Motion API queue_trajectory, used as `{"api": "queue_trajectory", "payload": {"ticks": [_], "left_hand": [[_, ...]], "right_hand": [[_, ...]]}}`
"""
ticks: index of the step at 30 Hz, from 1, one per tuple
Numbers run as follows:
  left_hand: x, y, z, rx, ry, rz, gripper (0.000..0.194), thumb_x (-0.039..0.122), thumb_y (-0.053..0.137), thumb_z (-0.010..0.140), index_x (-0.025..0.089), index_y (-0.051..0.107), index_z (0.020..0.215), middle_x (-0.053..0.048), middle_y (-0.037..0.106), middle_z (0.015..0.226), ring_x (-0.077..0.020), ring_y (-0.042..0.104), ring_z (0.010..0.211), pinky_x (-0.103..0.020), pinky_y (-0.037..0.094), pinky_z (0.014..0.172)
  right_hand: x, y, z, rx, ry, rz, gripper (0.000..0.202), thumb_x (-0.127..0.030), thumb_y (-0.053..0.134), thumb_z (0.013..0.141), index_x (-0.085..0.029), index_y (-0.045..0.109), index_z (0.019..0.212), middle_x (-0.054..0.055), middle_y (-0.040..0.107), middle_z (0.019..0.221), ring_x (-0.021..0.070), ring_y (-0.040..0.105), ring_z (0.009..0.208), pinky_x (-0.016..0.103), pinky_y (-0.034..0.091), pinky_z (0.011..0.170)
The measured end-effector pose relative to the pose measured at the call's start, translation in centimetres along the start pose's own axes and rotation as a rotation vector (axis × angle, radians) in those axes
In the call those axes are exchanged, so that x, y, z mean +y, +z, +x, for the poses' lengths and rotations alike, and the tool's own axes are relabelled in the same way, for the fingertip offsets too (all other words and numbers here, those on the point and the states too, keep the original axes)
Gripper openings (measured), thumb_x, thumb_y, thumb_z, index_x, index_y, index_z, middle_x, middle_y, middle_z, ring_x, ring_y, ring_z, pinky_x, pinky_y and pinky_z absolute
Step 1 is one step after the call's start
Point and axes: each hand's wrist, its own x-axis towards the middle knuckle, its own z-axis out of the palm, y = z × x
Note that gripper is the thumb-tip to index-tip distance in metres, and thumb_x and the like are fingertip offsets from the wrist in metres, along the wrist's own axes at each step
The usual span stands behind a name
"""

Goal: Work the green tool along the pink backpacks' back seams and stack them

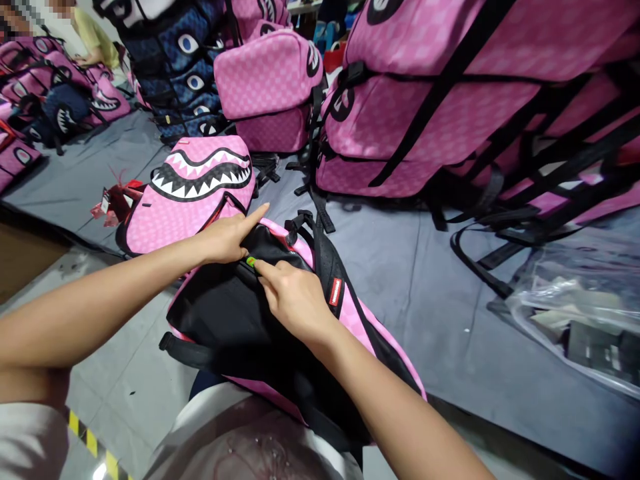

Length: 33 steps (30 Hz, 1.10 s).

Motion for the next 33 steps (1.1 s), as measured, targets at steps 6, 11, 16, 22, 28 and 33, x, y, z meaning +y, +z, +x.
{"api": "queue_trajectory", "payload": {"ticks": [6,11,16,22,28,33], "left_hand": [[0.0,-0.4,0.4,-0.068,0.005,0.017,0.105,0.025,0.064,0.082,0.019,-0.005,0.161,-0.017,0.059,0.128,-0.0286,0.063,0.115,-0.032,0.048,0.089],[0.0,-1.1,0.7,-0.145,0.0,0.019,0.105,0.025,0.065,0.082,0.018,-0.005,0.161,-0.018,0.056,0.131,-0.0288,0.063,0.116,-0.033,0.049,0.093],[0.0,-1.2,0.9,-0.144,-0.001,-0.005,0.102,0.023,0.064,0.083,0.02,-0.002,0.161,-0.018,0.055,0.134,-0.0311,0.061,0.121,-0.036,0.048,0.096],[-0.2,-0.9,1.1,-0.113,-0.001,-0.038,0.103,0.018,0.065,0.08,0.02,0.002,0.162,-0.02,0.052,0.14,-0.0337,0.058,0.127,-0.04,0.048,0.099],[-0.9,-0.5,1.7,-0.077,0.039,-0.074,0.103,0.021,0.065,0.077,0.02,0.007,0.162,-0.019,0.049,0.147,-0.0329,0.053,0.133,-0.041,0.047,0.102],[-0.8,-1.2,1.9,-0.072,0.005,-0.092,0.106,0.024,0.07,0.077,0.021,0.007,0.162,-0.014,0.061,0.133,-0.0294,0.06,0.12,-0.036,0.047,0.096]], "right_hand": [[-0.9,0.6,0.3,-0.024,0.142,0.028,0.042,-0.027,0.039,0.102,-0.027,0.057,0.14,0.009,0.073,0.105,0.0234,0.072,0.086,0.03,0.048,0.068],[-0.7,1.5,0.2,0.061,0.176,0.221,0.038,-0.029,0.045,0.101,-0.027,0.062,0.135,0.007,0.075,0.111,0.0224,0.072,0.098,0.029,0.049,0.078],[-0.9,1.9,0.5,0.082,0.249,0.323,0.037,-0.031,0.047,0.1,-0.025,0.064,0.132,0.007,0.077,0.11,0.0226,0.072,0.098,0.029,0.048,0.078],[-1.1,2.1,1.2,0.114,0.254,0.472,0.033,-0.033,0.048,0.098,-0.027,0.069,0.123,0.003,0.079,0.093,0.0204,0.072,0.078,0.028,0.041,0.066],[-1.3,2.1,1.4,0.107,0.325,0.435,0.033,-0.032,0.046,0.099,-0.027,0.068,0.124,0.004,0.079,0.102,0.0224,0.073,0.086,0.029,0.038,0.065],[-1.1,1.4,1.7,0.039,0.312,0.385,0.033,-0.034,0.045,0.099,-0.029,0.068,0.123,0.004,0.079,0.099,0.0229,0.073,0.086,0.029,0.039,0.064]]}}
